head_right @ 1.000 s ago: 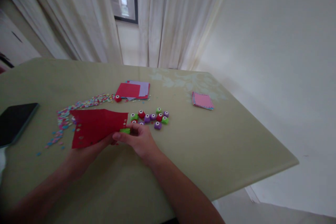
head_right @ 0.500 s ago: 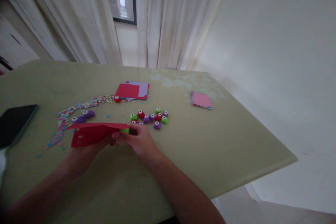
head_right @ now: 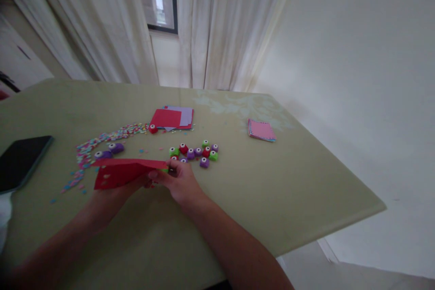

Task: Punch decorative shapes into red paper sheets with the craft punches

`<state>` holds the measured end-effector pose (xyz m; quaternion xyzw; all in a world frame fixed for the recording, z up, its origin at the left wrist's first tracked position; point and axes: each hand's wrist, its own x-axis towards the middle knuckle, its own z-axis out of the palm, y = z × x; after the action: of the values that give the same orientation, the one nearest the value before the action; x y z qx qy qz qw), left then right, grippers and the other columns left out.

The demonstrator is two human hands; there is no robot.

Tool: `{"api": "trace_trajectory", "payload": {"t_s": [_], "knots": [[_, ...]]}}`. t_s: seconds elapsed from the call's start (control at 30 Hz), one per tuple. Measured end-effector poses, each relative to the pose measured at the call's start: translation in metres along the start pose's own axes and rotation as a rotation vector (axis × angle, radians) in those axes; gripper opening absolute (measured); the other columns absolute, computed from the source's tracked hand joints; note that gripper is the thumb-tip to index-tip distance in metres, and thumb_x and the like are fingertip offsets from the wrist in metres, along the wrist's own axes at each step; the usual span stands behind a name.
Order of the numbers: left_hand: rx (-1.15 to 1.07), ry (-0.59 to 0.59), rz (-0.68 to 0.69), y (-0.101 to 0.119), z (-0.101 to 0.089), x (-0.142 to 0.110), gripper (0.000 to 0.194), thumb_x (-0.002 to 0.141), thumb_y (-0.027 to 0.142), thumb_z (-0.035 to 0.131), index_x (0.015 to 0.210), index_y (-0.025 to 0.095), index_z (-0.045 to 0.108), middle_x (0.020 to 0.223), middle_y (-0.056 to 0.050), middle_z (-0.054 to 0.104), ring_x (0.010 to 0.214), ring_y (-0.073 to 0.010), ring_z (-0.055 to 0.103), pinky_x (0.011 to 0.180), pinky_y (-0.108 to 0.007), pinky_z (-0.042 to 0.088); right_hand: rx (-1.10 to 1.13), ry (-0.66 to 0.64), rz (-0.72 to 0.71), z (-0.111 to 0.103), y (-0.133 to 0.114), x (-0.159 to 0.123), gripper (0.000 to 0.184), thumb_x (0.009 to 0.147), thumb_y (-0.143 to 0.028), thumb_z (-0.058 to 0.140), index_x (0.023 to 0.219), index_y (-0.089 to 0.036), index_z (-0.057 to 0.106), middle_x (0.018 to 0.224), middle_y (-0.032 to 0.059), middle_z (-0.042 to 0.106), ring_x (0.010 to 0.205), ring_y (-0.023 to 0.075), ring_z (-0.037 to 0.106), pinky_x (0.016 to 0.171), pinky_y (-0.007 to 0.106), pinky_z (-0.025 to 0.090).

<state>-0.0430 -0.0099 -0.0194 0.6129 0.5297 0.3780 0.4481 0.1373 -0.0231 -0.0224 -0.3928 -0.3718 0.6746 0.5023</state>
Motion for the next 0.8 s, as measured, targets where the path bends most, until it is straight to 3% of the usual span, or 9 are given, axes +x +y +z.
{"api": "trace_trajectory", "payload": {"t_s": [0.23,0.4,0.47,0.53,0.63,0.7,0.8], "knots": [[-0.078,0.006,0.049,0.005,0.006,0.002,0.026,0.088,0.051,0.074,0.09,0.026,0.08,0.072,0.0,0.075,0.068,-0.022,0.071,0.068,-0.032,0.058,0.003,-0.036,-0.046,0.003,0.001,0.003,0.045,0.064,-0.056,0.097,0.087,-0.021,0.081,0.081,0.0012,0.073,0.075,0.0184,0.067,0.082,0.036,0.053],[-0.105,0.238,-0.007,0.002,0.004,0.004,0.031,0.082,0.052,0.08,0.083,0.022,0.074,0.077,-0.002,0.078,0.072,-0.0227,0.071,0.071,-0.032,0.058,-0.098,-0.001,-0.089,-0.001,0.002,0.006,0.06,0.056,-0.05,0.101,0.103,-0.021,0.078,0.086,0.0009,0.073,0.076,0.0176,0.065,0.075,0.033,0.053],[-0.127,0.319,0.015,-0.003,0.001,0.007,0.032,0.082,0.051,0.079,0.079,0.021,0.072,0.071,-0.002,0.074,0.067,-0.0213,0.069,0.067,-0.031,0.057,-0.177,0.087,-0.175,-0.005,0.003,0.006,0.057,0.063,-0.049,0.099,0.107,-0.021,0.074,0.084,0.0,0.071,0.074,0.0169,0.063,0.069,0.03,0.052],[-0.169,0.399,0.048,-0.007,-0.001,0.011,0.032,0.08,0.05,0.08,0.075,0.02,0.071,0.068,-0.002,0.072,0.063,-0.0205,0.067,0.063,-0.031,0.056,-0.324,0.146,-0.289,-0.01,0.001,0.004,0.042,0.075,-0.047,0.091,0.103,-0.021,0.073,0.081,0.0,0.068,0.072,0.0166,0.061,0.066,0.029,0.05],[-0.231,0.414,0.094,-0.01,-0.002,0.016,0.033,0.081,0.051,0.078,0.077,0.02,0.07,0.067,-0.003,0.071,0.062,-0.0204,0.067,0.063,-0.032,0.057,-0.634,0.192,-0.504,-0.015,-0.002,0.001,0.023,0.089,-0.04,0.078,0.102,-0.021,0.075,0.091,0.0034,0.07,0.074,0.0168,0.059,0.069,0.03,0.05],[-0.25,0.419,0.127,-0.01,0.001,0.017,0.034,0.083,0.054,0.075,0.081,0.02,0.069,0.067,-0.003,0.07,0.06,-0.0199,0.066,0.061,-0.032,0.057,-0.764,0.234,-0.617,-0.018,-0.003,0.002,0.025,0.09,-0.036,0.074,0.109,-0.02,0.076,0.102,0.006,0.073,0.08,0.018,0.061,0.075,0.031,0.051],[-0.223,0.444,0.17,-0.01,0.009,0.015,0.036,0.086,0.056,0.071,0.078,0.021,0.063,0.059,0.001,0.062,0.05,-0.0164,0.057,0.05,-0.028,0.048,-0.816,0.31,-0.651,-0.023,0.001,0.006,0.033,0.089,-0.031,0.072,0.119,-0.018,0.073,0.104,0.007,0.075,0.08,0.0188,0.063,0.077,0.032,0.053]]}}
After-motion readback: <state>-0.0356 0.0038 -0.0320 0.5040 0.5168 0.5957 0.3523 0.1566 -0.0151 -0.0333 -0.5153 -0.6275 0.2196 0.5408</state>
